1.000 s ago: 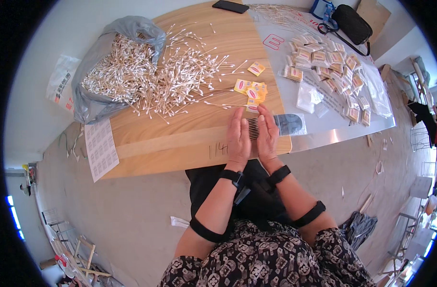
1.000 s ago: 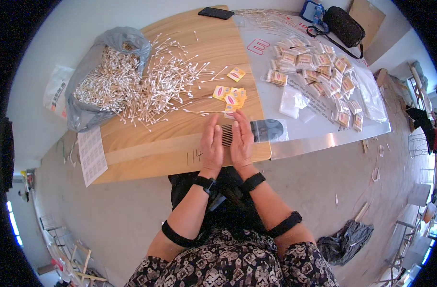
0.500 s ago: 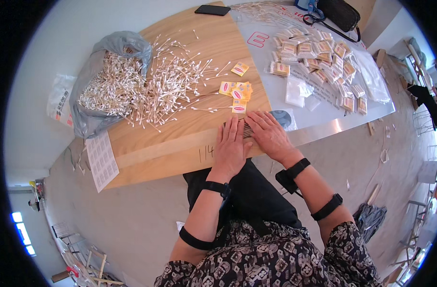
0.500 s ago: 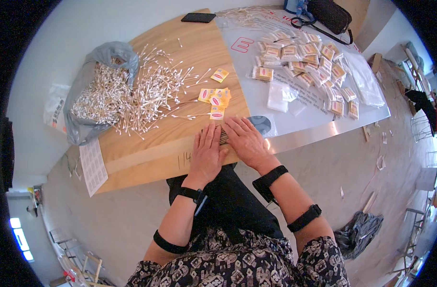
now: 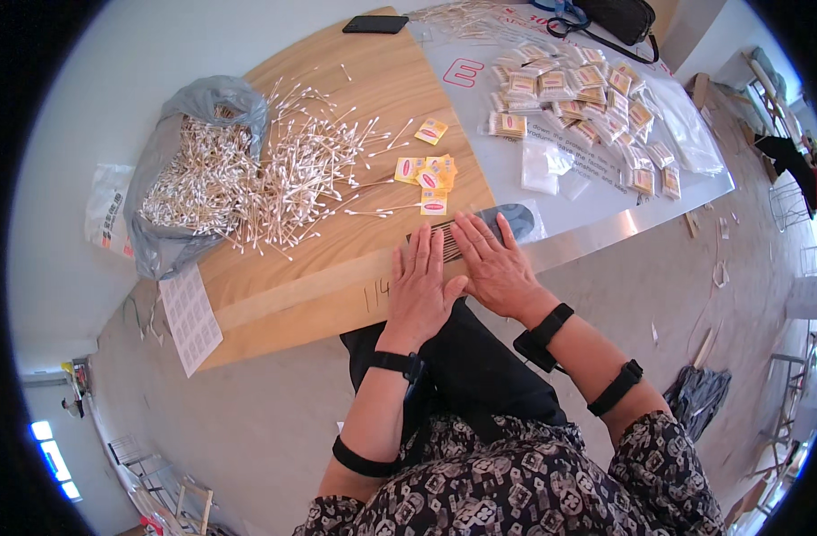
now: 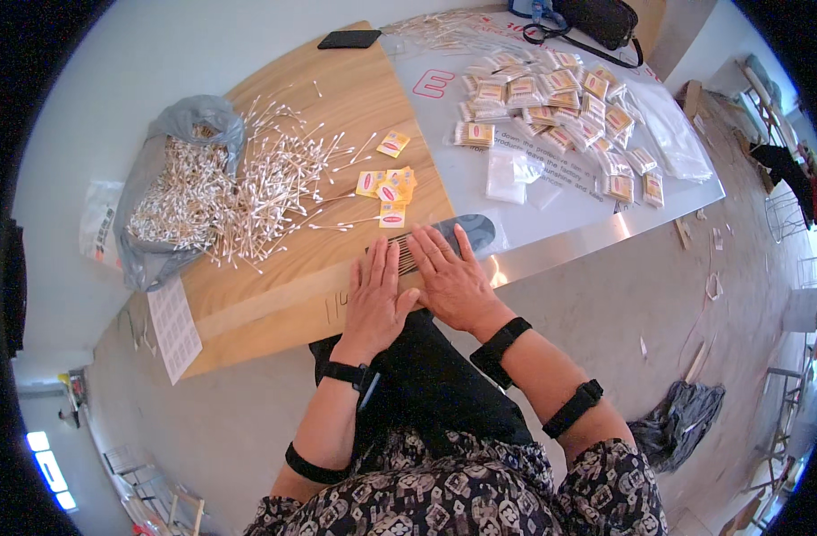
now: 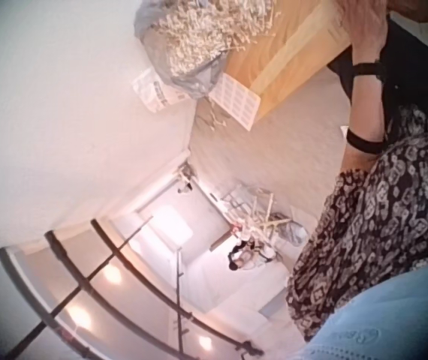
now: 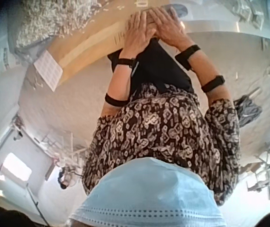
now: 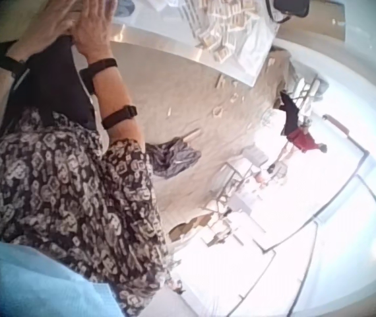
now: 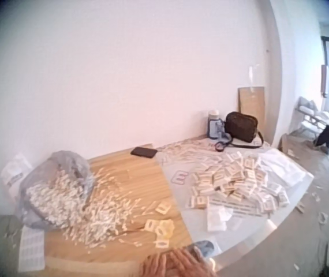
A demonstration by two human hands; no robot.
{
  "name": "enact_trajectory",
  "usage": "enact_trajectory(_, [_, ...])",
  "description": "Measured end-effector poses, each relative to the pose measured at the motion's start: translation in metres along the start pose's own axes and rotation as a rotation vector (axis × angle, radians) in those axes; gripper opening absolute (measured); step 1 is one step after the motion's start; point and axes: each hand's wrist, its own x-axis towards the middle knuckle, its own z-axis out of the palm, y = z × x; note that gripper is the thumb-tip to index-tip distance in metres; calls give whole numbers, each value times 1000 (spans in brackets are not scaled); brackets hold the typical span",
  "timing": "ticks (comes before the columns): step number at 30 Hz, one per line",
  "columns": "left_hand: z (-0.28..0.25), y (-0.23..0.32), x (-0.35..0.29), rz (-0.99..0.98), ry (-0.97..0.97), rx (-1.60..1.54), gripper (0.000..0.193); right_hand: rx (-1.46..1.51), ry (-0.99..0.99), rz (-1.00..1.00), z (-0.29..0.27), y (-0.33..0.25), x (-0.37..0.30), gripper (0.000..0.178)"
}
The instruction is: Manually organizing and counting cotton swabs into small plastic packages and then using a handheld vacuum sealer or heat gun to seal them.
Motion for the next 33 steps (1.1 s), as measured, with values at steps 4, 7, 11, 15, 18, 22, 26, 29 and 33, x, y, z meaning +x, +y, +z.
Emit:
enact_trajectory(4, [0,-1,0,26,-12,76,75,1,3,28,-2,-1,4,79])
enact_trajectory(7, [-1,-1,2,27,-11,105,75,11,13,-1,-1,4,5,80])
enact_trajectory(11, [-1,-1,1,24,-2,116,75,-1,5,-33,-1,4,-2,79])
enact_trajectory(15, [1,-3,2,19,-2,85,74,39,17,14,-3,-1,-2,77])
enact_trajectory(18, [0,-4,2,25,7,99,74,57,-3,32,-6,-3,-1,78])
enact_trajectory(22, [-2,-3,3,60,-8,93,75,133,194,23,-4,13,-1,65])
enact_trajectory(26, [-2,-5,0,72,-19,100,76,320,260,416,-20,13,0,28])
enact_trajectory(29, [-2,-2,2,101,-45,102,76,182,251,394,-16,12,5,21])
enact_trajectory(33, [-2,1,5,109,-79,135,77,60,235,371,-13,8,14,20])
